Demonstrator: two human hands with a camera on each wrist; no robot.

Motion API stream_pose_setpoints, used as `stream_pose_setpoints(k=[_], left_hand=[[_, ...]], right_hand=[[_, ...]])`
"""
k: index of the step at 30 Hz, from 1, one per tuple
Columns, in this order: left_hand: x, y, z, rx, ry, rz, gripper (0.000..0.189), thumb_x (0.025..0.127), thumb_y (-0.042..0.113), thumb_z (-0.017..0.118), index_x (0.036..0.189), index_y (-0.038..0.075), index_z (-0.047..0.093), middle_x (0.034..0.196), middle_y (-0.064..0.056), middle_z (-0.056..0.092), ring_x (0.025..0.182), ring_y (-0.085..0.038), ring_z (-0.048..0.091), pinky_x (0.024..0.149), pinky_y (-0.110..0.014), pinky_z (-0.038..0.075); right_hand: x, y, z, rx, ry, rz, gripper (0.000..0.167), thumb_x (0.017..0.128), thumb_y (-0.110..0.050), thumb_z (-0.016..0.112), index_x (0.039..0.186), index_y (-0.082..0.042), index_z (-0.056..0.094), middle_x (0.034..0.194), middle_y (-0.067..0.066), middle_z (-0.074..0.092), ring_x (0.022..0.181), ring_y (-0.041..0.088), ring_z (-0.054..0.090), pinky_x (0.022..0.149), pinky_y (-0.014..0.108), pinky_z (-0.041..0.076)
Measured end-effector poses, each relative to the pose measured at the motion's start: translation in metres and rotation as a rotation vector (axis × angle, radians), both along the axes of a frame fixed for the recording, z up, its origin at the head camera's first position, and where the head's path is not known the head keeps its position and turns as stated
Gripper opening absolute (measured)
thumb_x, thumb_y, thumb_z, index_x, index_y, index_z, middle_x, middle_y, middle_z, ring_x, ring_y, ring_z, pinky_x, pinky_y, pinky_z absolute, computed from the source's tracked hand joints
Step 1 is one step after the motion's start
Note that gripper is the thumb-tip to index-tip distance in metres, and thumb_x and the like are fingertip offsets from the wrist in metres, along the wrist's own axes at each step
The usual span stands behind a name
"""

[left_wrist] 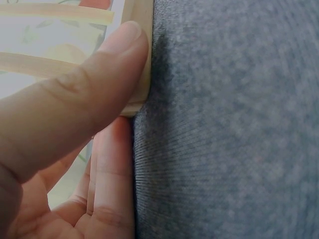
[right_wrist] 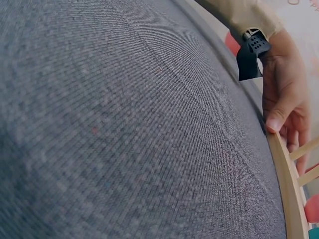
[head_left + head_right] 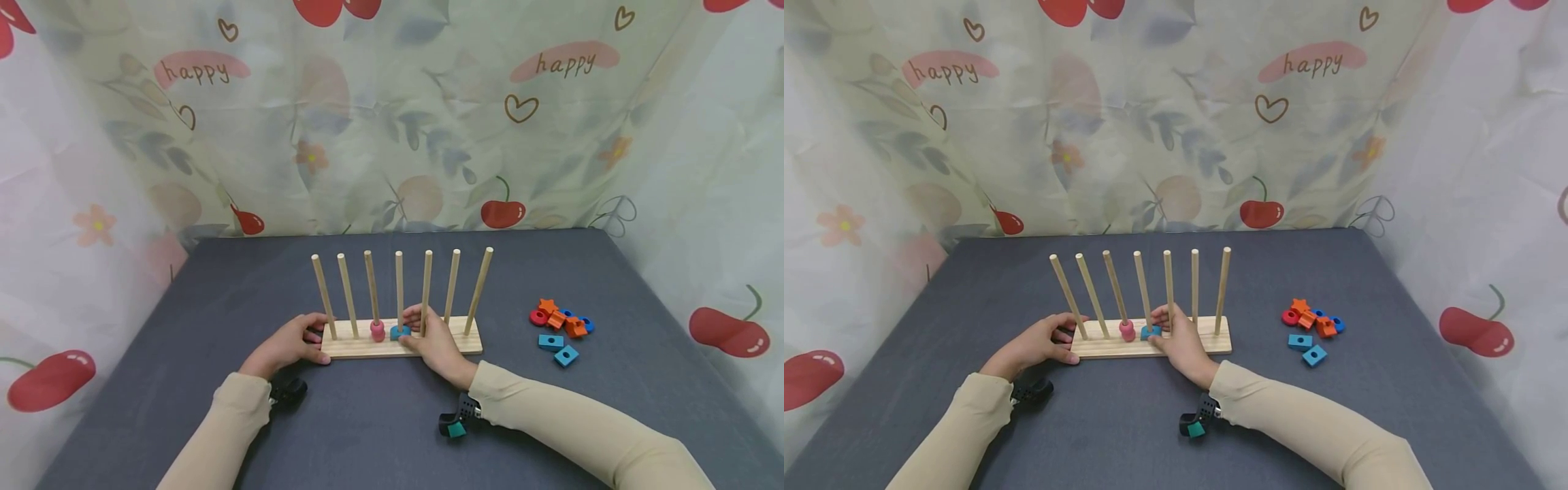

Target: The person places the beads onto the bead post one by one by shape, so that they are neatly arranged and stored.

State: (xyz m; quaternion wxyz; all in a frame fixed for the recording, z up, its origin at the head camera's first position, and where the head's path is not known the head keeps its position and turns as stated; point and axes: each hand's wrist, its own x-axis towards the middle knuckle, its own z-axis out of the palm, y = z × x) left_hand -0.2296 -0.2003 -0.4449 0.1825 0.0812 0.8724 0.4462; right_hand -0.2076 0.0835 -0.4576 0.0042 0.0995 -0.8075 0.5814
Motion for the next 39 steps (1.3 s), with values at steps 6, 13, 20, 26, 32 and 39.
stream_pose_setpoints(k=[6, 13, 20, 26, 32, 39], left_hand=[[0.0, 0.0, 0.0, -0.006, -0.002, 0.004, 0.074, 0.067, 0.005, 0.087, 0.134, 0.007, 0.055, 0.12, -0.015, 0.05, 0.099, -0.024, 0.053, 0.085, -0.036, 0.048], [0.0, 0.0, 0.001, -0.008, -0.004, 0.005, 0.074, 0.067, 0.006, 0.087, 0.134, 0.007, 0.055, 0.119, -0.016, 0.049, 0.099, -0.024, 0.052, 0.085, -0.036, 0.047], [0.002, 0.0, 0.002, -0.013, -0.001, 0.009, 0.074, 0.068, 0.006, 0.087, 0.134, 0.007, 0.055, 0.119, -0.015, 0.05, 0.099, -0.024, 0.052, 0.085, -0.036, 0.047], [0.003, 0.003, 0.004, -0.006, -0.007, 0.009, 0.075, 0.068, 0.006, 0.087, 0.135, 0.004, 0.052, 0.123, -0.018, 0.049, 0.101, -0.025, 0.053, 0.087, -0.037, 0.048], [0.004, 0.003, 0.004, 0.007, -0.003, -0.002, 0.076, 0.069, 0.005, 0.086, 0.136, 0.001, 0.05, 0.124, -0.019, 0.048, 0.102, -0.027, 0.053, 0.088, -0.039, 0.048], [0.004, 0.002, 0.005, 0.008, 0.0, -0.002, 0.075, 0.069, 0.006, 0.087, 0.135, 0.003, 0.052, 0.121, -0.018, 0.049, 0.101, -0.025, 0.053, 0.088, -0.037, 0.048]], right_hand=[[-0.001, 0.0, -0.001, 0.005, -0.004, -0.003, 0.035, 0.08, 0.009, 0.071, 0.111, 0.002, 0.055, 0.107, 0.015, 0.062, 0.102, 0.028, 0.06, 0.095, 0.043, 0.047], [0.003, 0.002, 0.0, 0.047, 0.008, 0.0, 0.04, 0.081, 0.004, 0.073, 0.116, 0.0, 0.054, 0.115, 0.015, 0.063, 0.11, 0.029, 0.059, 0.099, 0.044, 0.045], [0.021, 0.014, 0.009, 0.09, -0.015, 0.06, 0.062, 0.085, -0.005, 0.072, 0.139, 0.002, 0.042, 0.141, 0.018, 0.049, 0.133, 0.033, 0.044, 0.109, 0.047, 0.035], [0.038, 0.033, 0.019, 0.14, -0.112, 0.139, 0.078, 0.091, -0.018, 0.069, 0.152, -0.002, 0.022, 0.152, 0.021, 0.033, 0.141, 0.035, 0.033, 0.112, 0.046, 0.03], [0.048, 0.059, 0.039, 0.15, -0.148, 0.252, 0.071, 0.096, -0.024, 0.061, 0.151, -0.002, 0.023, 0.151, 0.022, 0.035, 0.139, 0.038, 0.036, 0.111, 0.052, 0.028], [0.055, 0.097, 0.067, 0.17, -0.091, 0.261, 0.046, 0.096, -0.03, 0.061, 0.134, -0.005, 0.052, 0.135, 0.014, 0.056, 0.125, 0.034, 0.053, 0.097, 0.036, 0.048]])
